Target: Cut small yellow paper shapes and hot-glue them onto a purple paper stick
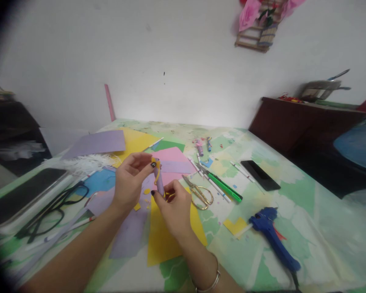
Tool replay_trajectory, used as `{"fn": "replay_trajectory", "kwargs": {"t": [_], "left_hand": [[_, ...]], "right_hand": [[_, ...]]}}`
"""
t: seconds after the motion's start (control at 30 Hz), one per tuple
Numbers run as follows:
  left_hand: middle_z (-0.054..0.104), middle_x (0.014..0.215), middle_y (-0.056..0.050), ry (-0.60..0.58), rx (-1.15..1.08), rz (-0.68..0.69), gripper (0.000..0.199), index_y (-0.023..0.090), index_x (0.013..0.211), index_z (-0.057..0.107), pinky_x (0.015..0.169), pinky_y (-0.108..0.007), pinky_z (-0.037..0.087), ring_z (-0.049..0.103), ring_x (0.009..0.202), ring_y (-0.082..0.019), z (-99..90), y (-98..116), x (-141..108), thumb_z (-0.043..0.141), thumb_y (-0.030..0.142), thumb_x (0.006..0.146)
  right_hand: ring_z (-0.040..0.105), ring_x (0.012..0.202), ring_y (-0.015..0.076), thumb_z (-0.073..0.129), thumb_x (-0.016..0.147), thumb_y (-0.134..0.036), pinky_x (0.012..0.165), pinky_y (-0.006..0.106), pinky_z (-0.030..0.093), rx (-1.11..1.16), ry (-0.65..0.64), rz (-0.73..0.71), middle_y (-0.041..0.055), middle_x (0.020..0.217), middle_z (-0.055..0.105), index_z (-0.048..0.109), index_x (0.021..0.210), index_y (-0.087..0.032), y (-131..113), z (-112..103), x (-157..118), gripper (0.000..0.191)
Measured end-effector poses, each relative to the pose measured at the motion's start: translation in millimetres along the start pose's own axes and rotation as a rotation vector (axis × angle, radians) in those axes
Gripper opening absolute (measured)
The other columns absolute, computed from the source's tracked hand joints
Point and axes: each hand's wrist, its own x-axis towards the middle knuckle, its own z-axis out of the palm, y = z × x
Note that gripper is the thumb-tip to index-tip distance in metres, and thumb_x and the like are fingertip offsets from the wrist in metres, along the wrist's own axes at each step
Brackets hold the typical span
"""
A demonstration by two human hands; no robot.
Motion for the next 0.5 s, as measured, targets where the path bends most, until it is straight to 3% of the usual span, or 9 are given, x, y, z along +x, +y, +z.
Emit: {"fn": "replay_trajectory", "kwargs": {"t": [0.5], "left_hand": [[0.066,0.089,-0.003,-0.026,-0.061,-0.022,0.024,0.017,0.091,0.063,0.079,-0.027,0.052,0.064,0.089,-0.016,-2.0,-3.9,-0.5,0.075,0.020,0.071]], "right_hand": [[0.045,0.050,0.0097,0.069,0.072,-0.031,0.046,0.023,0.036,-0.012,0.013,-0.010,-0.0058,0.060,0.050,0.044,0.064,-0.022,1.5,0.2,0.6,0.027]]}}
